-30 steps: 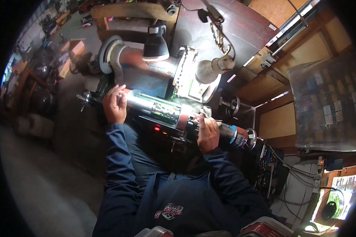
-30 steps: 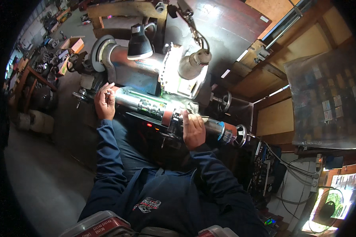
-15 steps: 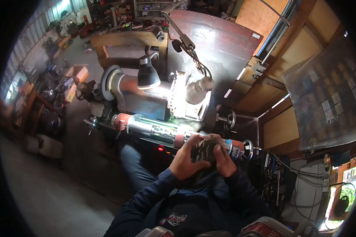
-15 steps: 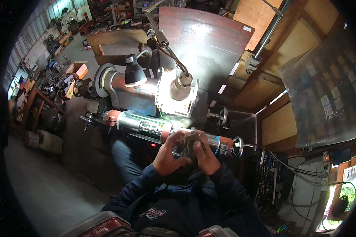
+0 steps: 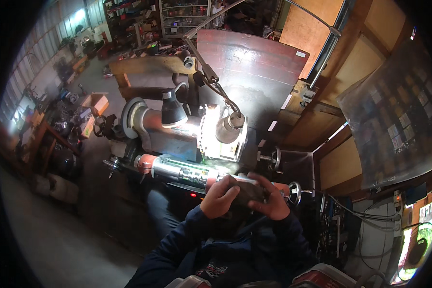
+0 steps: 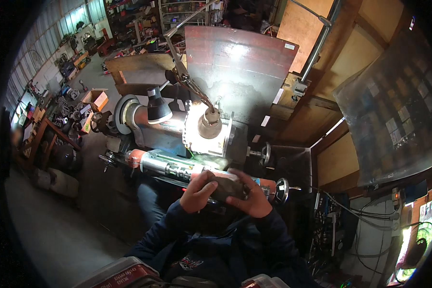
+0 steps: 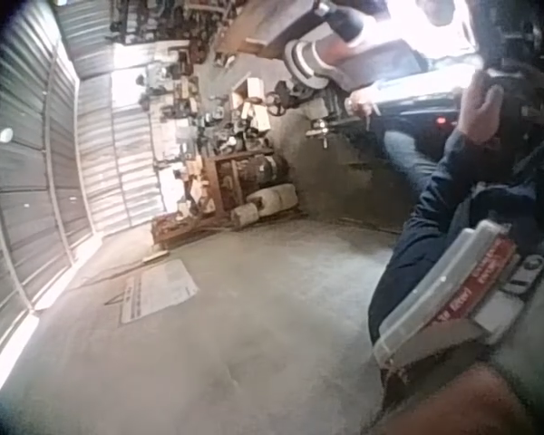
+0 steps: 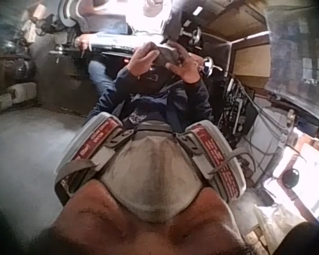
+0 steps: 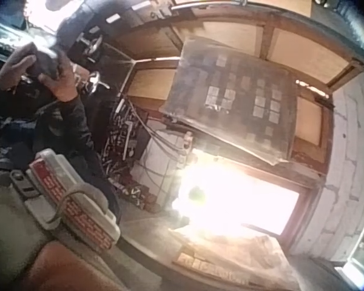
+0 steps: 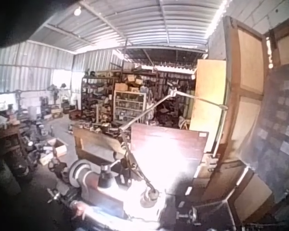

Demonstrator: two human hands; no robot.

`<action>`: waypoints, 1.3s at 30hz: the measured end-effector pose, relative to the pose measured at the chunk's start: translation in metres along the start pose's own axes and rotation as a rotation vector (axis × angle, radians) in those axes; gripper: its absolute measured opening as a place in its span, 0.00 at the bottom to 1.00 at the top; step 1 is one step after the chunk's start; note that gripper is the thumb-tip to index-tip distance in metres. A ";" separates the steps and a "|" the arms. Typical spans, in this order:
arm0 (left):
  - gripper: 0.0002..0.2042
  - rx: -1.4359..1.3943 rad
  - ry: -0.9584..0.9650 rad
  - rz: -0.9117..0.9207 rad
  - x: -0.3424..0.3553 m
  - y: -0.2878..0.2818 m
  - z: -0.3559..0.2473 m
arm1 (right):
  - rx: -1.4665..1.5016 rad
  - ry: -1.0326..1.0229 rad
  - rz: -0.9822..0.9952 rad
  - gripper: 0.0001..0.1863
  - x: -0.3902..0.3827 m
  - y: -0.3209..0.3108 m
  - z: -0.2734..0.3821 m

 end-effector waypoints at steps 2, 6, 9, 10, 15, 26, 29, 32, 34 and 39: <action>0.02 0.240 0.082 -0.117 0.002 -0.014 -0.018 | 0.049 0.116 0.039 0.31 -0.003 -0.005 -0.020; 0.05 -0.182 -0.014 -0.142 0.001 -0.009 -0.008 | 0.217 0.251 0.254 0.21 -0.005 0.014 -0.036; 0.04 -0.355 -0.066 -0.235 0.001 -0.016 -0.010 | 0.239 0.299 0.282 0.15 -0.005 0.022 -0.034; 0.04 -0.353 -0.064 -0.238 -0.001 -0.021 -0.010 | 0.240 0.296 0.285 0.15 -0.003 0.022 -0.032; 0.11 -0.537 -0.189 0.011 0.000 -0.011 0.001 | 0.256 -0.143 0.098 0.10 -0.006 0.006 0.009; 0.14 -0.233 -0.141 -0.006 -0.007 0.015 0.029 | -0.195 0.241 -0.383 0.15 -0.008 -0.041 -0.033; 0.15 -0.378 -0.130 -0.062 -0.004 0.002 0.019 | 0.024 0.130 -0.481 0.10 -0.009 -0.046 -0.045; 0.15 -0.093 -0.024 -0.029 0.001 -0.003 0.007 | 0.415 0.122 -0.458 0.17 -0.005 -0.030 -0.049; 0.14 -0.139 -0.119 0.101 -0.002 0.013 0.000 | 0.360 0.153 -0.332 0.19 0.001 -0.015 -0.049; 0.07 0.109 -0.068 -0.009 -0.006 0.000 0.009 | 0.491 0.070 -0.285 0.27 0.003 -0.016 -0.041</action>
Point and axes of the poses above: each hand's wrist, its own x-axis towards the middle knuckle, its own y-axis out of the palm, z = x × y, the point moved 9 cm from there along x, towards the middle knuckle, and after that the axes turned 6 degrees about -x, right-handed, at the moved point
